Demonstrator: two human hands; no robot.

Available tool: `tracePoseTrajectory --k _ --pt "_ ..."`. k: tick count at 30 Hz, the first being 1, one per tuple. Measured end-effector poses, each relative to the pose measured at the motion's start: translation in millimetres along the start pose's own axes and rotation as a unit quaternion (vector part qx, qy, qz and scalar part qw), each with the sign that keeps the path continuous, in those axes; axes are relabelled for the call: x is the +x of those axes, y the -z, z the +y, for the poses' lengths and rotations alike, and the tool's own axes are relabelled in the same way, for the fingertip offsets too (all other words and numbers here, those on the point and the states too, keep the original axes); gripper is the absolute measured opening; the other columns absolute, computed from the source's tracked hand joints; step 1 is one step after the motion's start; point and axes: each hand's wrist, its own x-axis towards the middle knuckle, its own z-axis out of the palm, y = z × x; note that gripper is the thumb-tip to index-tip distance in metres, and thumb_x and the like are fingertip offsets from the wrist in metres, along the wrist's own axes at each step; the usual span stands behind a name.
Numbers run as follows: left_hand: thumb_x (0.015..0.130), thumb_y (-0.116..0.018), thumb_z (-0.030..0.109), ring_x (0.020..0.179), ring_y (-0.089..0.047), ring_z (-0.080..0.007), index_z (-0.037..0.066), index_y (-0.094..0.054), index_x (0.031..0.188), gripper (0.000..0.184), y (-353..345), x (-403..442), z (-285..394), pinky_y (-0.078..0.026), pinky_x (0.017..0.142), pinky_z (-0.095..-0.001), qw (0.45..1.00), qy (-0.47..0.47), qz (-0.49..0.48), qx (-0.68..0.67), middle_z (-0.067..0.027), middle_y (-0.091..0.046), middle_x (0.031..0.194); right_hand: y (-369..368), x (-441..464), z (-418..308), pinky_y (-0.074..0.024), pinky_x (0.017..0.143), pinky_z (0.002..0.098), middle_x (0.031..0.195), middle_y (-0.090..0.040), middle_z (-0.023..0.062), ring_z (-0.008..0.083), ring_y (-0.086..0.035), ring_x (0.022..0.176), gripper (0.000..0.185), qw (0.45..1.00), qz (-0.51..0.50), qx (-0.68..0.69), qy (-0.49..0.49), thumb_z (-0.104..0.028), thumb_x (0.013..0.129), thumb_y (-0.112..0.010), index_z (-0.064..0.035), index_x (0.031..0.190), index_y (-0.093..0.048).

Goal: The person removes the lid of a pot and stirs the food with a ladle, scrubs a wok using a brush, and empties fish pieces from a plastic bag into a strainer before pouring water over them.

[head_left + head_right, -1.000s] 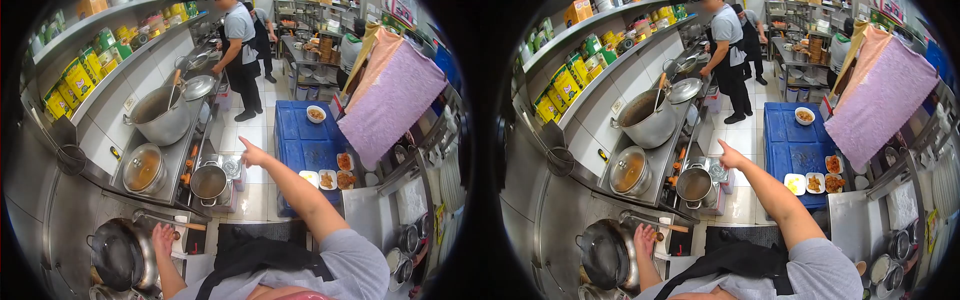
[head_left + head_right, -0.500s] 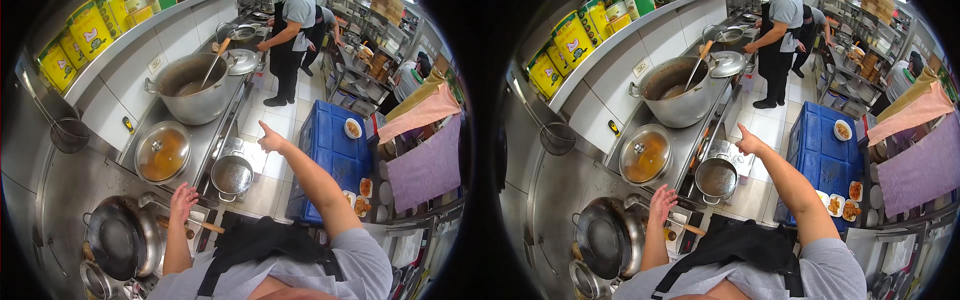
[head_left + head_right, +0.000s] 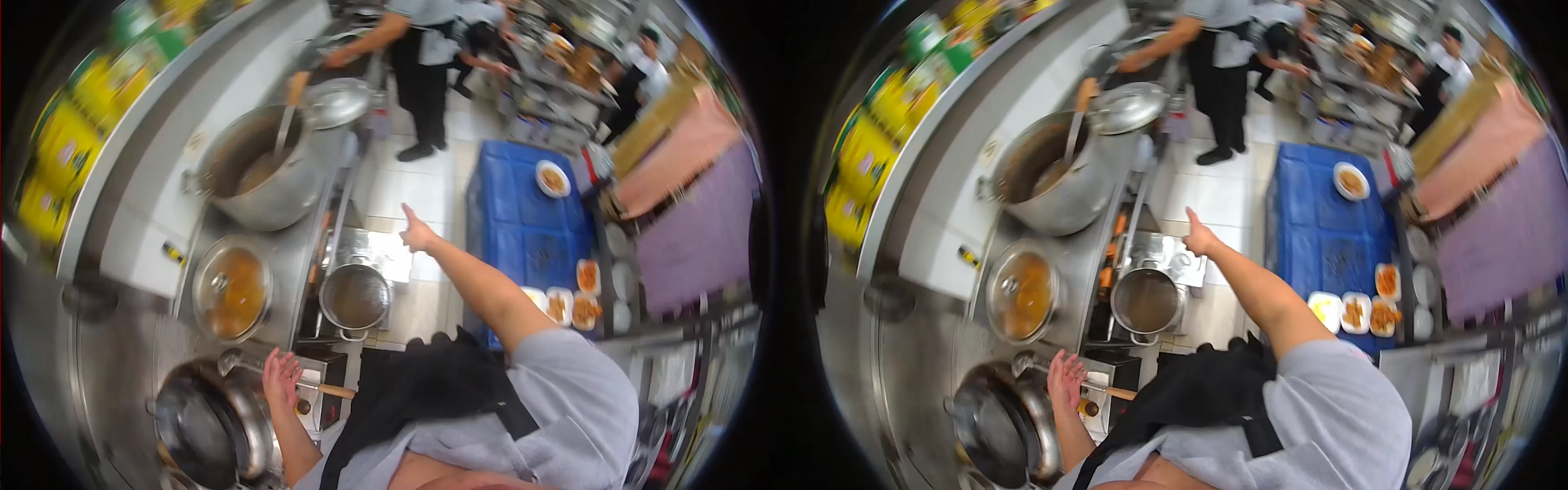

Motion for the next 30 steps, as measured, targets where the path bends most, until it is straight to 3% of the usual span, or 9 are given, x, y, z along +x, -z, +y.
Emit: tracePoseTrajectory --k 3,5,7,10,14,20,23,26,30 --pt "0.096 -0.055 0.04 0.097 -0.058 -0.0223 0.014 -0.045 0.136 0.049 -10.1 -5.1 -8.7 -0.047 0.085 -0.0428 1.0 0.005 0.021 0.014 -0.0095 -0.059 0.118 14.7 -24.1 84.7 -0.0511 0.046 0.0394 0.073 -0.065 0.0204 0.0265 -0.062 0.053 0.085 0.996 0.033 0.034 -0.075 -0.004 0.078 -0.051 -0.0147 0.152 -0.01" --pt "0.096 -0.055 0.041 0.099 -0.057 -0.0223 0.015 -0.045 0.137 0.05 -20.5 -7.1 -12.5 -0.047 0.086 -0.0428 0.999 0.024 0.008 0.047 -0.0091 -0.059 0.119 37.3 -73.0 130.7 -0.0541 0.053 0.0394 0.087 -0.066 0.0239 0.0285 -0.065 0.07 0.082 0.985 -0.018 -0.011 -0.173 -0.003 0.079 -0.052 -0.0118 0.151 -0.015" --pt "0.095 -0.055 0.042 0.101 -0.056 -0.0222 0.015 -0.045 0.137 0.051 -28.8 -7.8 -12.3 -0.046 0.087 -0.0428 0.998 0.023 0.013 0.065 -0.0088 -0.058 0.12 43.0 -98.2 235.9 -0.054 0.054 0.0423 0.092 -0.066 0.0261 0.0298 -0.066 0.067 0.079 0.965 -0.063 -0.124 -0.221 -0.001 0.077 -0.051 -0.0063 0.149 -0.019" --pt "0.094 -0.056 0.043 0.103 -0.055 -0.022 0.014 -0.043 0.139 0.055 -53.9 -10.5 -5.3 -0.045 0.089 -0.0423 0.992 0.025 -0.002 0.127 -0.0081 -0.057 0.122 75.6 -200.1 307.9 -0.0514 0.045 0.0407 0.081 -0.067 0.0202 0.0252 -0.063 0.056 0.076 0.922 -0.051 0.048 -0.38 0.0 0.077 -0.048 -0.0134 0.148 -0.026" --pt "0.095 -0.056 0.041 0.103 -0.056 -0.0206 0.013 -0.041 0.141 0.055 -86.5 -1.7 1.8 -0.045 0.089 -0.0401 0.982 0.051 -0.012 0.18 -0.0081 -0.056 0.123 105.0 -263.3 333.8 -0.0532 0.046 0.0399 0.08 -0.068 0.014 0.0231 -0.064 0.056 0.073 0.911 -0.106 0.062 -0.394 -0.001 0.081 -0.04 -0.0183 0.149 -0.021" --pt "0.096 -0.056 0.035 0.101 -0.057 -0.0201 0.012 -0.04 0.141 0.053 -143.5 13.9 -0.4 -0.046 0.086 -0.0376 0.957 0.093 -0.064 0.266 -0.0092 -0.058 0.12 104.9 -307.7 340.4 -0.0514 0.046 0.0332 0.08 -0.066 0.0108 0.0196 -0.063 0.056 0.076 0.905 -0.002 0.153 -0.398 0.004 0.078 -0.043 -0.0157 0.149 -0.024" --pt "0.096 -0.058 0.032 0.092 -0.061 -0.0149 0.013 -0.04 0.142 0.053 -161.5 10.0 -10.2 -0.049 0.077 -0.0288 0.931 0.104 -0.079 0.339 -0.0059 -0.062 0.114 101.3 -327.2 358.7 -0.0473 0.041 0.035 0.071 -0.065 0.0141 0.0218 -0.062 0.052 0.076 0.9 0.068 0.111 -0.417 0.001 0.079 -0.043 -0.0159 0.15 -0.022" --pt "0.095 -0.059 0.029 0.091 -0.062 -0.0146 0.013 -0.038 0.142 0.054 -166.1 -0.4 -17.0 -0.05 0.074 -0.0283 0.922 0.139 -0.083 0.352 -0.0066 -0.063 0.113 108.3 -348.7 376.7 -0.0475 0.042 0.0355 0.068 -0.064 0.0161 0.0225 -0.062 0.052 0.075 0.881 0.101 0.08 -0.456 0.001 0.078 -0.044 -0.0147 0.149 -0.023" --pt "0.092 -0.062 0.02 0.082 -0.064 -0.014 0.012 -0.039 0.141 0.054 -151.6 -16.9 -22.7 -0.051 0.068 -0.0255 0.925 0.161 -0.043 0.341 -0.009 -0.065 0.11 108.1 -369.9 412.4 -0.047 0.042 0.0346 0.074 -0.065 0.0152 0.0224 -0.062 0.053 0.075 0.867 0.008 0.062 -0.494 0.003 0.08 -0.046 -0.0171 0.149 -0.024"
